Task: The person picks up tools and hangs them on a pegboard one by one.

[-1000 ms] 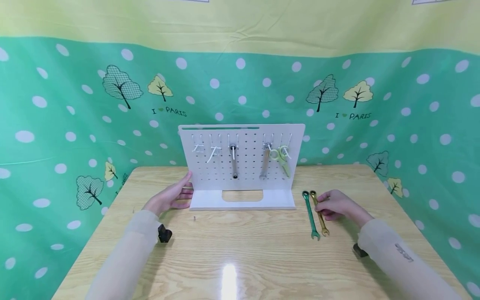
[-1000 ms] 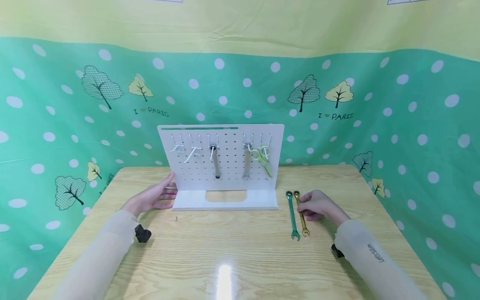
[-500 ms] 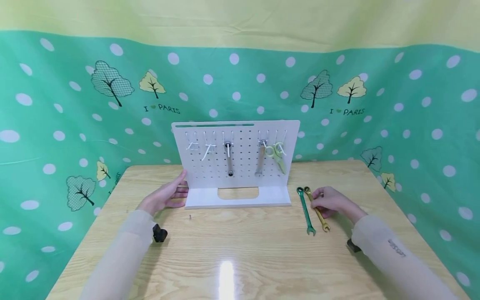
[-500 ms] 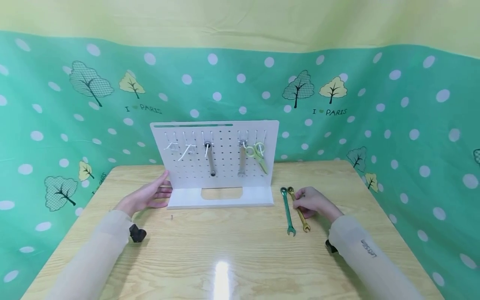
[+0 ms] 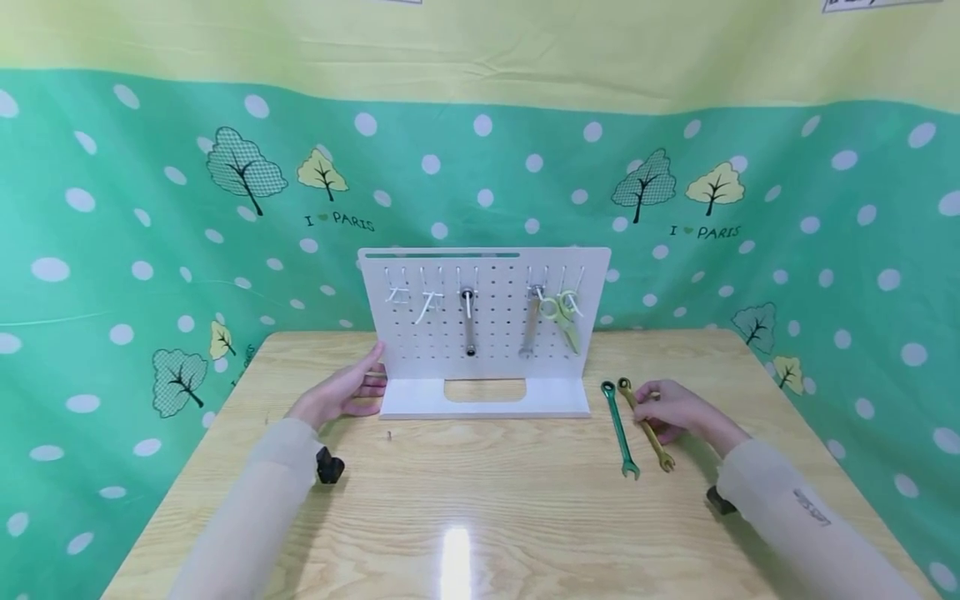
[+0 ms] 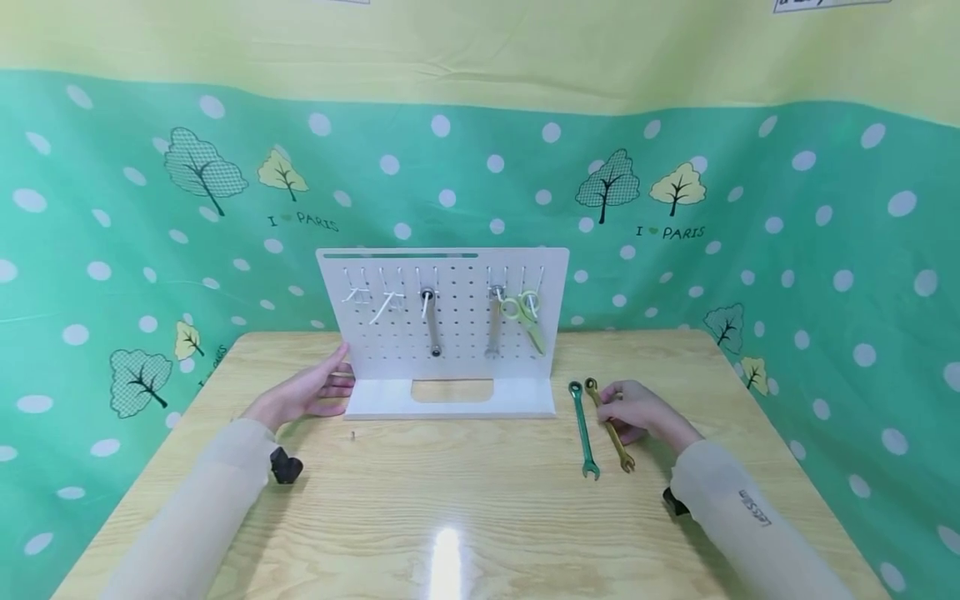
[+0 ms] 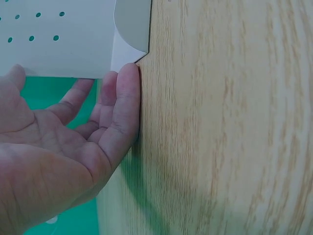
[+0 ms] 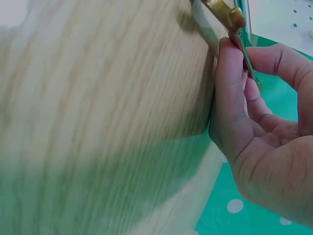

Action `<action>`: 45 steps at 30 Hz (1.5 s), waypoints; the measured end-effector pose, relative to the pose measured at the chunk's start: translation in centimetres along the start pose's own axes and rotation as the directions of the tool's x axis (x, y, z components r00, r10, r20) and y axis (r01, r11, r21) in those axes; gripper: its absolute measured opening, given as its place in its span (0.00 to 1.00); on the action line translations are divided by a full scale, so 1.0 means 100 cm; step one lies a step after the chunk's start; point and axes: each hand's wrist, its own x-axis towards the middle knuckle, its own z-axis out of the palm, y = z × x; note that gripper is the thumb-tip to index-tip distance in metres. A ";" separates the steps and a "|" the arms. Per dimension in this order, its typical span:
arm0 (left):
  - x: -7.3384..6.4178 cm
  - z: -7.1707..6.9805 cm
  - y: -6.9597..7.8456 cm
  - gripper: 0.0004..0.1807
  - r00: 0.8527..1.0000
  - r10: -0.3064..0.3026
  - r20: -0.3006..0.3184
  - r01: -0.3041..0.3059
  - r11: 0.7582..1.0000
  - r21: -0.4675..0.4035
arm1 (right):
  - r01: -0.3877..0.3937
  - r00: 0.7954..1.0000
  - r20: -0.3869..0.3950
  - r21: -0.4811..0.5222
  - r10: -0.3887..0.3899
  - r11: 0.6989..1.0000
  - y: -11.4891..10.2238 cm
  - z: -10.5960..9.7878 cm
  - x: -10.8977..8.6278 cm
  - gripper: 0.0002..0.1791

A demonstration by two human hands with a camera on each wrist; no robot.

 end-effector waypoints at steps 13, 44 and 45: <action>0.001 0.006 -0.007 0.59 1.000 0.008 0.008 -0.007 1.000 -0.009 | 0.073 0.988 0.129 0.055 -0.080 0.996 -0.010 -0.011 -0.009 0.30; -0.002 0.002 -0.004 0.58 1.000 0.019 -0.013 -0.019 1.000 0.000 | 0.276 0.876 0.316 0.288 -0.363 0.917 -0.107 0.041 -0.023 0.37; -0.002 0.001 -0.004 0.58 1.000 0.019 -0.015 -0.019 1.000 0.000 | 0.278 0.873 0.321 0.291 -0.367 0.915 -0.112 0.045 -0.023 0.37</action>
